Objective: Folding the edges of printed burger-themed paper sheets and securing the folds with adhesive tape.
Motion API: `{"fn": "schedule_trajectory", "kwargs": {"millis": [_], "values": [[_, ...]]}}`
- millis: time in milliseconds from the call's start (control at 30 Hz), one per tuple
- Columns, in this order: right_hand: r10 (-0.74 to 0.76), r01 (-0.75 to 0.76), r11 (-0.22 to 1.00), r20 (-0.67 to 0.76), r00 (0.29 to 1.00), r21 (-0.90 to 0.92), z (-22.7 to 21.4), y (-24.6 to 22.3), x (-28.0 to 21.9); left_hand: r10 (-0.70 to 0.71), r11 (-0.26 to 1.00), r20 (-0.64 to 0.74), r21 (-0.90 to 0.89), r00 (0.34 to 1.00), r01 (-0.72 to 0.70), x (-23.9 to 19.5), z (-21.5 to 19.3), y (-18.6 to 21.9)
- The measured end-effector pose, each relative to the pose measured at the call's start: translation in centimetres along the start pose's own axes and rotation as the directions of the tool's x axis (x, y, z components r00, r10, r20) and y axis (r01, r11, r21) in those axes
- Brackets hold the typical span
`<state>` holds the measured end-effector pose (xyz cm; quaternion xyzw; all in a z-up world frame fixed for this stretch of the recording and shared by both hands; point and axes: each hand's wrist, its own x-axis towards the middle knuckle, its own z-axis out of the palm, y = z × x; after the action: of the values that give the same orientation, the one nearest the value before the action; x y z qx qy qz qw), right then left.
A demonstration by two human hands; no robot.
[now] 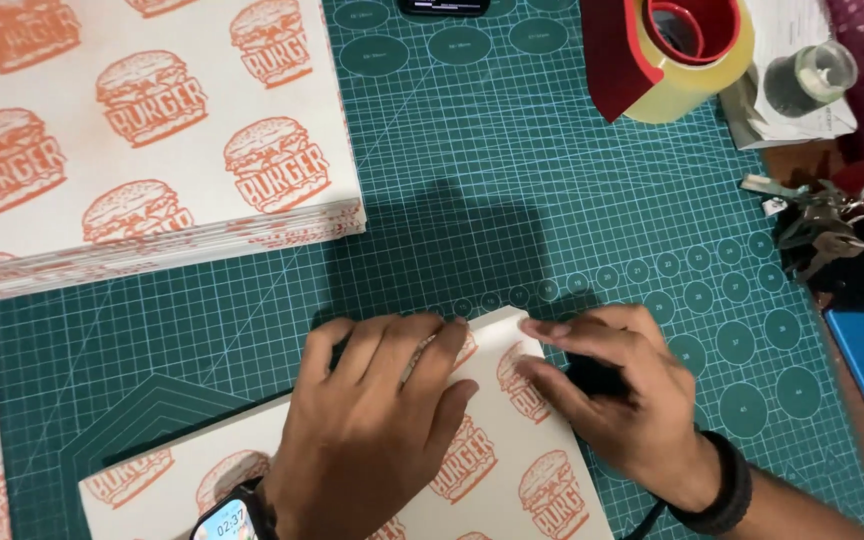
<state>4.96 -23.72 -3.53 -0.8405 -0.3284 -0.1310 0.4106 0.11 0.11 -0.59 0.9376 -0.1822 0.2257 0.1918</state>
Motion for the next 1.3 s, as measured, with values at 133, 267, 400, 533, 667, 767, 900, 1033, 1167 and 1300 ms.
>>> {"fn": "schedule_trajectory", "kwargs": {"millis": [133, 267, 400, 533, 667, 767, 900, 1033, 1167, 1300], "values": [[0.000, -0.001, 1.000, 0.040, 0.999, 0.021, 0.1, -0.1, 0.0, -0.024, 1.000, 0.004, -0.005, 1.000, 0.024, 0.0, 0.0, 0.0], [-0.145, 0.149, 0.978, -0.034, 0.989, 0.147, -0.1, 0.5, -0.4, -0.008, 0.995, -0.030, -0.102, 1.000, 0.005, 0.4, -0.4, -0.1], [-0.066, 0.076, 0.987, -0.076, 0.995, 0.141, 0.0, 0.5, 0.0, 0.028, 0.981, -0.077, -0.191, 0.997, -0.042, 0.2, -0.1, -0.1], [0.079, -0.078, 0.992, -0.006, 0.997, 0.096, 0.4, 0.3, 0.5, 0.037, 0.979, -0.105, -0.197, 0.994, -0.057, 0.0, 0.1, -0.2], [0.048, -0.048, 0.995, 0.000, 0.999, 0.085, 0.3, 0.2, 0.7, 0.000, 0.973, -0.091, -0.230, 0.996, -0.021, 0.1, -0.2, -0.2], [-0.076, 0.078, 0.993, -0.018, 0.997, 0.088, 0.2, 0.8, 0.3, 0.013, 0.976, -0.089, -0.214, 0.996, -0.032, 0.1, -0.3, -0.2], [-0.118, 0.131, 0.982, -0.098, 0.988, 0.138, 0.2, 0.8, 0.0, 0.054, 0.965, -0.079, -0.251, 0.995, -0.072, 0.1, -0.3, -0.4], [0.012, -0.010, 0.994, -0.023, 1.000, 0.107, 0.2, 0.1, 0.9, 0.107, 0.962, -0.062, -0.246, 0.992, -0.120, -0.1, -0.3, -0.2], [0.061, -0.063, 0.993, 0.027, 0.998, 0.097, 0.1, -0.3, 1.3, 0.135, 0.974, -0.053, -0.175, 0.989, -0.142, 0.2, -0.5, -0.1], [-0.016, 0.014, 0.991, 0.018, 1.000, 0.133, 0.3, 1.1, 0.6, 0.051, 0.979, -0.038, -0.194, 0.998, -0.058, -0.1, -0.6, 0.0]]}}
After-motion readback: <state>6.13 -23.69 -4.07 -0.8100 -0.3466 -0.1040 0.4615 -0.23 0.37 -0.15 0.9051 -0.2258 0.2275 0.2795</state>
